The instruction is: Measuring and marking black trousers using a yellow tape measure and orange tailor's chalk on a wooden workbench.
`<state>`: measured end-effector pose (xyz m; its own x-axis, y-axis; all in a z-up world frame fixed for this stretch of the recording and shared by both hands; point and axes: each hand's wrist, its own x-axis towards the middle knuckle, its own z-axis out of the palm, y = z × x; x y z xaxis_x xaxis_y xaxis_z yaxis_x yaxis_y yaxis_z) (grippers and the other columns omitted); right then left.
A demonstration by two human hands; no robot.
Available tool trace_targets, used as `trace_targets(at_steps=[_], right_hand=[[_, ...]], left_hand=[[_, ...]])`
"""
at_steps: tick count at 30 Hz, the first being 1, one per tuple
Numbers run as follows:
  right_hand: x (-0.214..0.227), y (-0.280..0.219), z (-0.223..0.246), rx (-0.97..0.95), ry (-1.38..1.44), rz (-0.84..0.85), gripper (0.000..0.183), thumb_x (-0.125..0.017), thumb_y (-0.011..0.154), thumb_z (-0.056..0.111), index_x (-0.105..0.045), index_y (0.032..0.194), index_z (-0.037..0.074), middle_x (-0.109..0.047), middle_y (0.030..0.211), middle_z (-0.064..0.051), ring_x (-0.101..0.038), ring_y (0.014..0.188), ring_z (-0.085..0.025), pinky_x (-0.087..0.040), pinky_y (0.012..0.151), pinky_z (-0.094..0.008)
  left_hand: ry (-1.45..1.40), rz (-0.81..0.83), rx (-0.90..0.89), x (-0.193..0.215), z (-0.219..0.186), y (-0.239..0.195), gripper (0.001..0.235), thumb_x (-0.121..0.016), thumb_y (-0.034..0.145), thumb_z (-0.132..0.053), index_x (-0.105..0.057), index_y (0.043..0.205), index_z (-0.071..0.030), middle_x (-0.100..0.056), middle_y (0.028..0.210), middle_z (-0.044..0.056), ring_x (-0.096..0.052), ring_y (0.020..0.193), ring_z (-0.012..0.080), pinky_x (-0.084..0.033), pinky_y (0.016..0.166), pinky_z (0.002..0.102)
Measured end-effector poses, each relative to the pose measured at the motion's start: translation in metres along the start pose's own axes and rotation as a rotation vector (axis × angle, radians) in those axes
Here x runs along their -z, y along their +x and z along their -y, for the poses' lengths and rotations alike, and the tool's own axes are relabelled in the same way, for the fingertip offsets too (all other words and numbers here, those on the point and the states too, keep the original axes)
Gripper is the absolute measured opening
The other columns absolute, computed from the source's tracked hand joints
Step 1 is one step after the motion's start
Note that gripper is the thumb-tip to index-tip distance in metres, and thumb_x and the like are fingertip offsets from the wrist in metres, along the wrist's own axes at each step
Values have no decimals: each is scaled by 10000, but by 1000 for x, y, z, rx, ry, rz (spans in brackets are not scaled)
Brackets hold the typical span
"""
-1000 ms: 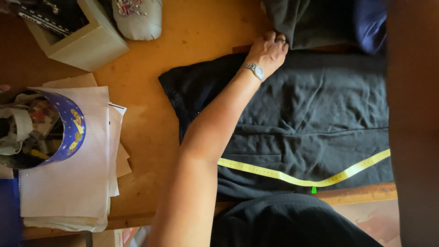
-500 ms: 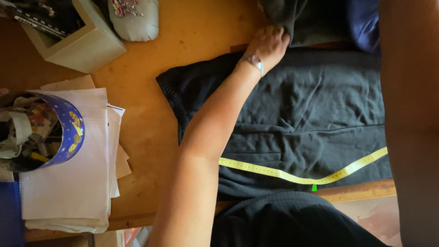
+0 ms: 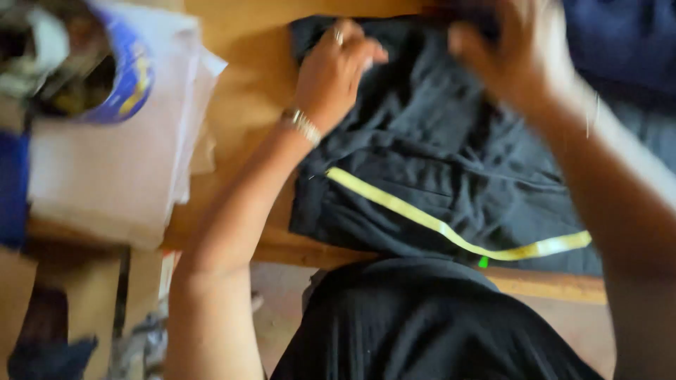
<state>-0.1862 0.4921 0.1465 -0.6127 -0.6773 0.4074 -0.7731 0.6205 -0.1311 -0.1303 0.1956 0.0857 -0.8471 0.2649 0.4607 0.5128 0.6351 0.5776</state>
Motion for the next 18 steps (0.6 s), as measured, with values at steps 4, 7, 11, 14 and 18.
trace_targets(at_steps=[4,7,11,14,18], right_hand=[[7,-26,139,-36,625,134,613,-501,1088,370,-443,1468,-108,-520,1423,-291,-541,1344,-430,-429,1158,-504],[-21,-69,199,-420,1154,226,434,-529,1048,316,-632,1332,5,-702,1041,-151,-697,967,-266,-567,872,-457],[-59,-137,211,-1235,1725,171,242,-547,1075,212,-610,1167,-3,-676,825,-130,-727,621,-249,-632,522,-359],[-40,-135,202,-1308,1665,177,150,-586,1040,132,-626,1122,13,-693,868,-129,-750,678,-255,-645,553,-371],[-33,-124,177,-1233,1470,140,205,-588,1054,115,-603,1244,40,-662,787,-123,-717,598,-222,-658,562,-370]], left_hand=[[-91,68,45,42,-86,-83,97,-616,1040,-181,-709,1057,-159,-657,929,65,-651,886,289,-491,764,404],[59,-67,82,3,-121,-146,74,-531,1057,-214,-605,1064,-206,-567,912,47,-616,866,289,-555,806,430],[120,-297,32,-16,-150,-184,183,-645,1013,-278,-649,1081,-108,-622,958,74,-663,843,266,-557,723,365],[229,-239,-42,-2,-145,-206,246,-642,1024,-275,-650,1175,-82,-643,1165,135,-636,1075,306,-505,924,442],[379,-143,-92,-9,-112,-245,268,-618,1042,-211,-632,1196,9,-631,1285,226,-594,1275,395,-466,1108,507]])
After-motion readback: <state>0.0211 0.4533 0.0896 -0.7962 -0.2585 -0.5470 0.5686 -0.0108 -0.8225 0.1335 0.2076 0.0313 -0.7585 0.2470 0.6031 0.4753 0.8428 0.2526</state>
